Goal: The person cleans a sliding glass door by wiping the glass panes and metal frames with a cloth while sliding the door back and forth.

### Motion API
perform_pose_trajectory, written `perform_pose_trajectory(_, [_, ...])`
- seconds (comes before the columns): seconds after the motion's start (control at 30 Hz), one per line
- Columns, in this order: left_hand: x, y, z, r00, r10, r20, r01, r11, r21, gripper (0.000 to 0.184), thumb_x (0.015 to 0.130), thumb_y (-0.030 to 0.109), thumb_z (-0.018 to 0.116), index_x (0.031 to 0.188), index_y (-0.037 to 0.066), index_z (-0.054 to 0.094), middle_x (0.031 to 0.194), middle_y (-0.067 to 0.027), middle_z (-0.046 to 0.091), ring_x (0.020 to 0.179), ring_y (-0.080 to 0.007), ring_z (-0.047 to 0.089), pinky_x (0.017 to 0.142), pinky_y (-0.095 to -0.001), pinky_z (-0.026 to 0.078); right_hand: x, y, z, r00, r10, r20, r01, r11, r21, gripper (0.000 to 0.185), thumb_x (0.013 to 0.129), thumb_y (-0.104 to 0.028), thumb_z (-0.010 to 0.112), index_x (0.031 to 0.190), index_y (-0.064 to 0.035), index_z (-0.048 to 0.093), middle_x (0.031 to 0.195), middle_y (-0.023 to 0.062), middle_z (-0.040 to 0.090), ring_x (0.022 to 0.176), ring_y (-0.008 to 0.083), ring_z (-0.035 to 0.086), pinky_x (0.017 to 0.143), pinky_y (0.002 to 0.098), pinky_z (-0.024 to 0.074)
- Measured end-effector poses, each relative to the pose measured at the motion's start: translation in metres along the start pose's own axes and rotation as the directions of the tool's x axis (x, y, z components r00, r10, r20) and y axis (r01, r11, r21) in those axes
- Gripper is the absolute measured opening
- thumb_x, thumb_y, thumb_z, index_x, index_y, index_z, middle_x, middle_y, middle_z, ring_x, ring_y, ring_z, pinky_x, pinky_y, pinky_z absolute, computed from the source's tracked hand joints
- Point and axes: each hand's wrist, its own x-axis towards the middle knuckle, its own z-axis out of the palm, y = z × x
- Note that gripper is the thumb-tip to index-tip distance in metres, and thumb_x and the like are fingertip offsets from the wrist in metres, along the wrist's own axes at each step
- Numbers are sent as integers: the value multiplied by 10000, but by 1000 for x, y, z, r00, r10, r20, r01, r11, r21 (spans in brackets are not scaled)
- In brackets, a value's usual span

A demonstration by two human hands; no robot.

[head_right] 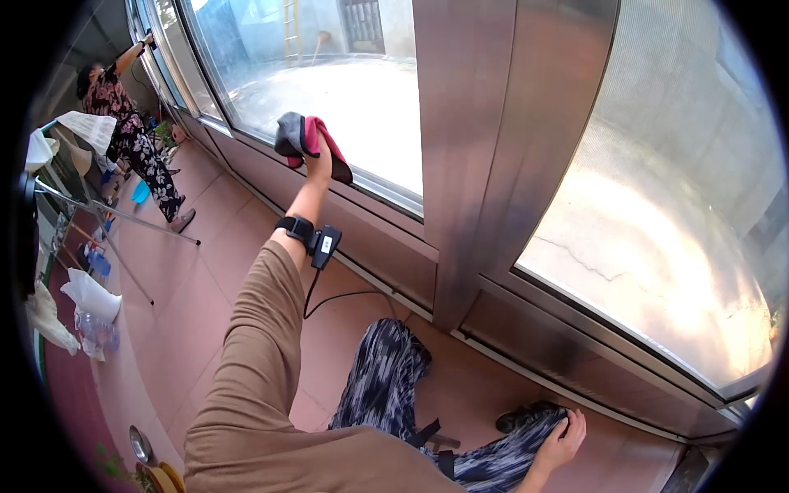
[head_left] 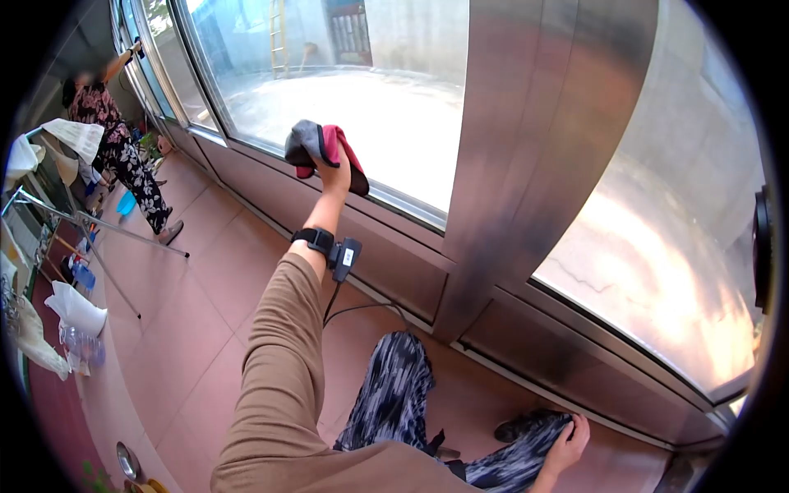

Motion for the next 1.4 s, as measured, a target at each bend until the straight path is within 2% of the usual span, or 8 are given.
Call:
perform_pose_trajectory(0.33, [-149,193,32,988,23,154,16,968,-251,904,818,277,645,1450,-32,77,1397,-244,269,1310,-367,274,1093,-464,185,-7,6,-4,1000,23,20,-23,1000,15,207,926,-132,514,1072,-37,626,1188,124,598,1137,290,532,962,384,419])
perform_pose_trajectory(0.4, [-157,239,41,886,429,176,-455,879,143,864,806,314,609,1442,-29,135,1422,-299,219,1277,-473,257,1055,-541,186,-8,6,-5,999,26,35,-27,1000,13,210,929,-135,511,1077,-40,626,1195,122,595,1141,287,530,965,382,416])
perform_pose_trajectory(0.47, [-158,280,38,960,196,198,-162,971,-175,850,816,272,579,1458,-23,105,1432,-324,226,1236,-497,331,1024,-506,262,-11,6,-9,1000,16,15,-17,999,47,220,934,-139,506,1093,-42,623,1208,119,591,1147,282,527,974,378,408])
perform_pose_trajectory(0.6, [-151,236,25,884,422,203,-408,906,-110,778,821,272,582,1461,47,200,1348,-313,374,1033,-481,495,907,-483,376,-17,9,-12,1000,22,2,-22,997,80,229,942,-137,496,1105,-33,619,1222,130,582,1159,287,520,985,374,399])
perform_pose_trajectory(0.7, [-154,182,4,930,-38,366,31,999,26,755,822,251,577,1459,70,214,1415,-313,295,1129,-507,441,906,-543,377,-18,12,-11,1000,19,1,-19,996,92,229,945,-137,495,1106,-31,620,1222,133,582,1154,289,524,980,372,404])
perform_pose_trajectory(0.9, [-99,63,-9,970,52,239,-70,995,67,890,840,298,611,1422,-105,72,1475,-316,128,1385,-438,129,1152,-439,90,-9,3,-11,1000,17,11,-18,998,64,213,934,-133,509,1088,-44,624,1197,118,600,1158,281,526,974,374,411])
perform_pose_trajectory(1.2, [5,-14,-39,981,-192,-2,192,981,37,360,934,238,495,1187,-18,497,1225,-205,526,1128,-333,513,950,-388,403,-4,-7,-10,998,57,7,-57,997,43,197,922,-119,522,1074,-57,631,1183,100,612,1147,282,537,962,380,419])
perform_pose_trajectory(1.4, [-85,49,-8,961,-127,247,119,992,48,845,850,265,630,1405,-30,65,1443,-239,225,1355,-329,248,1106,-416,202,-5,-7,-9,999,54,-7,-53,998,27,197,924,-123,522,1071,-58,637,1181,93,616,1146,275,540,959,372,422])
